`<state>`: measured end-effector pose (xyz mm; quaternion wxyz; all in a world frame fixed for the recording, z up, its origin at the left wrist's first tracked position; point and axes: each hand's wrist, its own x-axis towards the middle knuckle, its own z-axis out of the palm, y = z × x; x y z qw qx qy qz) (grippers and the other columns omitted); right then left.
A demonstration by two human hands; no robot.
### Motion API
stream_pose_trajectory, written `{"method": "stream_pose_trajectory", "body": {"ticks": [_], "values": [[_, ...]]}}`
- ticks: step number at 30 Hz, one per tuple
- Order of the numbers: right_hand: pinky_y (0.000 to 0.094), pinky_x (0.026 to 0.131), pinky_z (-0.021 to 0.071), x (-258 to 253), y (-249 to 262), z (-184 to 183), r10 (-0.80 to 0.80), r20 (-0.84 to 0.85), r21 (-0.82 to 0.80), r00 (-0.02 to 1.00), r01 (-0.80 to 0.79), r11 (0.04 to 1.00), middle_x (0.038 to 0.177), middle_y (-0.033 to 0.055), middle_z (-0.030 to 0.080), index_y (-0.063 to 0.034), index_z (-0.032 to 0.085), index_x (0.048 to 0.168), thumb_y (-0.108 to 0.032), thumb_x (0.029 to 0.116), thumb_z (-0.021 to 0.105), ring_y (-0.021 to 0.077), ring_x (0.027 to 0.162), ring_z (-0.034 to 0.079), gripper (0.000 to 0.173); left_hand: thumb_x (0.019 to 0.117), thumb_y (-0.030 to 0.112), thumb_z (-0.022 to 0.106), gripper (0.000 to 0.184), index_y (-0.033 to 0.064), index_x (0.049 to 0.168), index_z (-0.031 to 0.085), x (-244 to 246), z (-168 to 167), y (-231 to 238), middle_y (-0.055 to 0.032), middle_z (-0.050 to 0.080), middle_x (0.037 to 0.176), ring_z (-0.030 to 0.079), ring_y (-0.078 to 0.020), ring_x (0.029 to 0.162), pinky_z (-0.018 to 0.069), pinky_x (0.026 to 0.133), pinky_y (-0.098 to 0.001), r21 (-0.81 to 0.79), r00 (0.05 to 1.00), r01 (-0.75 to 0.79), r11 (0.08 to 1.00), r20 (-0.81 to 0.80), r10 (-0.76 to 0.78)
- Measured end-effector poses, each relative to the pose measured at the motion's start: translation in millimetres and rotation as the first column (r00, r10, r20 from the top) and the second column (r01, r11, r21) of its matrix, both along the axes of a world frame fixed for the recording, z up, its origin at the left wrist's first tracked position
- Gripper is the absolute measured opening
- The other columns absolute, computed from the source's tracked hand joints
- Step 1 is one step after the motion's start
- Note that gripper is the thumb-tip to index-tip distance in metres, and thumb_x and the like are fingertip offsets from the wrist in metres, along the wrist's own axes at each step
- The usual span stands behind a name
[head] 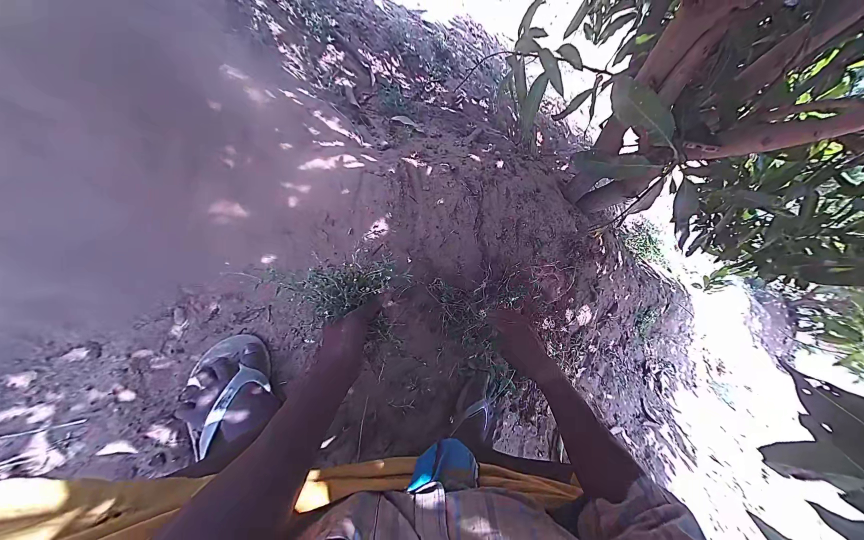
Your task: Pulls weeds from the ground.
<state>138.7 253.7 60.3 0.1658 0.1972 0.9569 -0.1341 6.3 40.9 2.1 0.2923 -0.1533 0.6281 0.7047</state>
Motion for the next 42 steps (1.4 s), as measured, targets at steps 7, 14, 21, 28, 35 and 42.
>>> {"method": "stream_pose_trajectory", "body": {"ticks": [7, 14, 21, 28, 35, 42], "values": [[0.0504, 0.11, 0.0414, 7, -4, -2, -0.288, 0.098, -0.101, 0.952, 0.298, 0.949, 0.132, 0.0213, 0.064, 0.0003, 0.063, 0.134, -0.014, 0.1091, 0.04, 0.0341, 0.128, 0.059, 0.037, 0.1049, 0.015, 0.055, 0.024, -0.0039, 0.12, 0.059, -2, -8, -2, -0.007, 0.064, 0.096, 0.064, -0.01, 0.083, 0.0535, 0.079, -0.0276, 0.059, 0.996, -0.025, 0.998, -0.087, 0.03], [0.0562, 0.123, 0.0162, -43, 7, -17, -0.018, 0.066, 0.208, 0.998, 0.004, 0.978, 0.161, 0.016, 0.039, -0.0005, 0.067, 0.129, -0.01, 0.1055, 0.044, 0.039, 0.153, 0.023, 0.035, 0.1033, 0.012, 0.058, 0.022, -0.0049, 0.116, 0.06, -4, -6, -5, -0.0059, 0.064, 0.091, 0.062, -0.0087, 0.08, 0.0522, 0.076, -0.0254, 0.035, 0.998, -0.053, 0.998, -0.022, 0.053], [0.0514, 0.122, 0.0219, -69, 37, -6, -0.164, -0.057, 0.233, 0.985, 0.173, 0.957, 0.14, 0.022, 0.059, 0.0031, 0.063, 0.132, -0.011, 0.1058, 0.041, 0.0358, 0.142, 0.044, 0.037, 0.1027, 0.017, 0.06, 0.025, -0.0023, 0.118, 0.06, -6, -10, -7, -0.004, 0.064, 0.092, 0.061, -0.0071, 0.081, 0.0513, 0.077, -0.0248, 0.033, 0.999, -0.016, 0.999, -0.03, 0.017], [0.0503, 0.116, 0.0334, -2, 103, 45, -0.503, -0.41, 0.07, 0.761, 0.576, 0.814, 0.144, 0.0282, 0.053, 0.0044, 0.062, 0.132, -0.011, 0.1051, 0.048, 0.0395, 0.137, 0.048, 0.035, 0.1036, 0.02, 0.059, 0.03, -0.0037, 0.123, 0.059, -4, -10, -9, -0.0067, 0.064, 0.101, 0.061, -0.0077, 0.087, 0.0509, 0.081, -0.0263, 0.013, 0.999, 0.002, 1.0, -0.045, -0.001], [0.0461, 0.117, 0.0342, -1, 66, 15, -0.317, -0.289, 0.067, 0.903, 0.349, 0.935, 0.137, 0.025, 0.06, 0.0046, 0.066, 0.129, -0.008, 0.1046, 0.046, 0.0387, 0.136, 0.05, 0.033, 0.1029, 0.017, 0.06, 0.027, -0.0027, 0.122, 0.059, -3, -11, -6, -0.0055, 0.064, 0.097, 0.062, -0.0077, 0.083, 0.0511, 0.078, -0.0253, 0.019, 0.999, 0.0, 1.0, -0.043, 0.001], [0.0516, 0.12, 0.029, -62, 46, -13, -0.261, -0.178, 0.19, 0.949, 0.293, 0.937, 0.148, 0.0211, 0.052, -0.0039, 0.058, 0.142, -0.015, 0.1045, 0.049, 0.0385, 0.145, 0.039, 0.04, 0.1023, 0.013, 0.06, 0.021, -0.0018, 0.117, 0.06, -6, -15, -7, -0.0015, 0.063, 0.087, 0.061, -0.0048, 0.076, 0.0517, 0.072, -0.0219, 0.015, 0.999, -0.009, 1.0, -0.053, 0.009]]}}
